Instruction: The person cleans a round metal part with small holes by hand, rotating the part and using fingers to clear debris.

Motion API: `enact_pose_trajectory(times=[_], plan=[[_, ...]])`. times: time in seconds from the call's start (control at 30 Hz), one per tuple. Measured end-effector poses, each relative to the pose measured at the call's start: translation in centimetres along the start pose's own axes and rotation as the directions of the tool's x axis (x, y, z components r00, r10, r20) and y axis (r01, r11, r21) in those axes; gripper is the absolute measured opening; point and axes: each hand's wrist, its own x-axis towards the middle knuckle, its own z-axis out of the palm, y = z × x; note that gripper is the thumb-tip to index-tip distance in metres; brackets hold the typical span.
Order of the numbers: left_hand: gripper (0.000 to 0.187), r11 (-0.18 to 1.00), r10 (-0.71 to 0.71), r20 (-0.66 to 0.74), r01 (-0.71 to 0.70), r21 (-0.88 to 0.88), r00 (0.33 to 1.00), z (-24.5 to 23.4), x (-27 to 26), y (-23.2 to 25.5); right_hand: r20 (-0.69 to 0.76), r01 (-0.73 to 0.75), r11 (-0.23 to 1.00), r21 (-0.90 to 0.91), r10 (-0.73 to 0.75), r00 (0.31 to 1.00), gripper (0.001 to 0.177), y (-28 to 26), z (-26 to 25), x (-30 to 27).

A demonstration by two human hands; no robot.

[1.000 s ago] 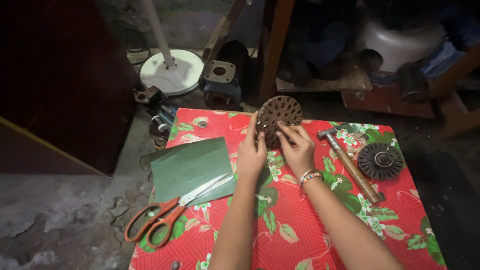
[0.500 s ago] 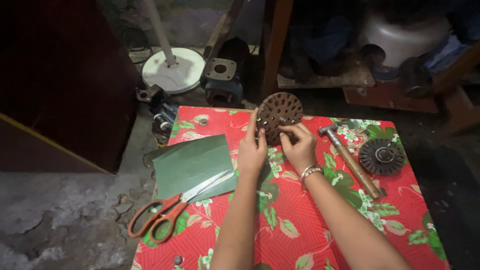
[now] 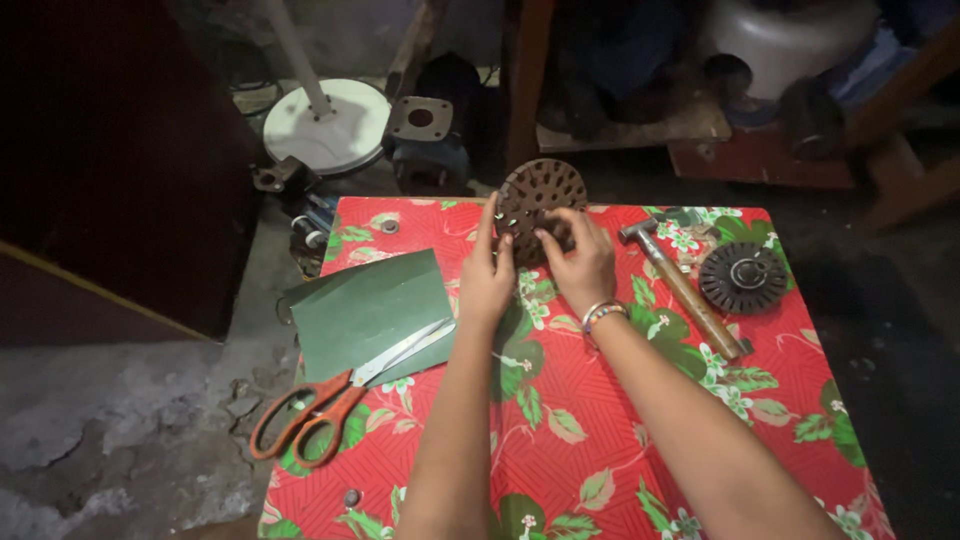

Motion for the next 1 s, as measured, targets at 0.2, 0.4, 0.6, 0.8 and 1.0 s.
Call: enact_pose_trajectory(times=[0.2,0.4,0.6,0.8,1.0], plan=[[0.061,0.999,-0.043,0.012,0.042,0.032,0.999,-0.2,-0.1,0.8,0.014,-0.033,0.999,0.039,0.032,0.999,0.013,-0.2,-0.1,-0.3],[0.064,0.975,-0.145,-0.007,0.144,0.170,0.989,0.3,-0.4,1.4,-0.035,0.121,0.990,-0.069,-0.124,0.992,0.018,-1.4,-0.7,-0.1],[0.064,0.962,-0.191,-0.009,0.189,0.198,0.981,0.2,-0.4,1.6,0.100,-0.124,0.992,0.023,0.122,0.987,0.021,-1.8,-0.8,-0.6],[0.064,0.973,-0.143,-0.020,0.144,0.180,0.990,0.4,-0.3,1.2,0.135,-0.130,0.989,0.071,0.119,0.984,0.023,-0.5,-0.2,-0.9],[0.063,0.963,-0.171,-0.011,0.169,0.211,0.985,0.5,-0.3,0.8,0.136,-0.111,0.968,0.224,0.082,0.987,0.027,-0.5,-0.2,-1.2]])
